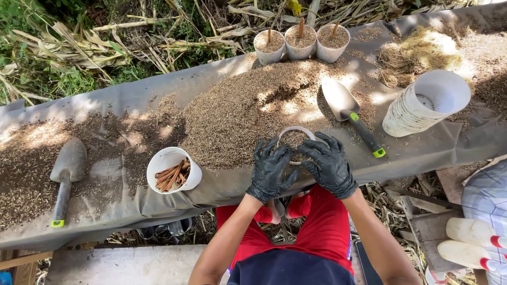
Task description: Filling a small plastic cup with soil substrate using a hand trowel and leveling it by hand.
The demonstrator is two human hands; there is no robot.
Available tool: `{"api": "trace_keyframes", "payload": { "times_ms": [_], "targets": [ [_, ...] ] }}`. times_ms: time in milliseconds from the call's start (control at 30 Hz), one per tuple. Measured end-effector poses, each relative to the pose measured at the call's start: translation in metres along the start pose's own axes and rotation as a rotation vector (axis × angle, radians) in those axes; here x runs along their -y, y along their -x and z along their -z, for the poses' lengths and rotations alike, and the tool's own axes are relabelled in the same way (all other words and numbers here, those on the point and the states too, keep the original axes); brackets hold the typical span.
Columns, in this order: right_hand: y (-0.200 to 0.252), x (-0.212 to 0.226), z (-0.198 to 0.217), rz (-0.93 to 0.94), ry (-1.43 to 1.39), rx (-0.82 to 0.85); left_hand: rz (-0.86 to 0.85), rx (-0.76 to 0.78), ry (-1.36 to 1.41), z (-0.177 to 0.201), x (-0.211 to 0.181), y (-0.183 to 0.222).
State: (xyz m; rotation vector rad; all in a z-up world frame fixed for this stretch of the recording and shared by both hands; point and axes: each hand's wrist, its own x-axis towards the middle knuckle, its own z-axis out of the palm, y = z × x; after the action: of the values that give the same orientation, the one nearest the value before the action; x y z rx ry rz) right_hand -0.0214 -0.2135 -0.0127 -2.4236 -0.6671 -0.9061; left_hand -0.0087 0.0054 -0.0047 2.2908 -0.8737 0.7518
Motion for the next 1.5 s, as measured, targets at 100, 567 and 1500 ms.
{"api": "trace_keyframes", "payload": {
  "times_ms": [100, 567, 1500],
  "targets": [
    [-0.002, 0.002, -0.007, 0.022, 0.038, -0.03, 0.009, 0.017, -0.039, 0.003, 0.004, 0.001],
    [-0.013, -0.003, -0.004, 0.009, 0.04, 0.086, -0.026, 0.02, -0.043, 0.021, 0.001, -0.005],
    [0.02, -0.02, -0.011, -0.405, 0.079, -0.1, 0.604, 0.864, -0.651, 0.212, 0.18, 0.084]
  ]
}}
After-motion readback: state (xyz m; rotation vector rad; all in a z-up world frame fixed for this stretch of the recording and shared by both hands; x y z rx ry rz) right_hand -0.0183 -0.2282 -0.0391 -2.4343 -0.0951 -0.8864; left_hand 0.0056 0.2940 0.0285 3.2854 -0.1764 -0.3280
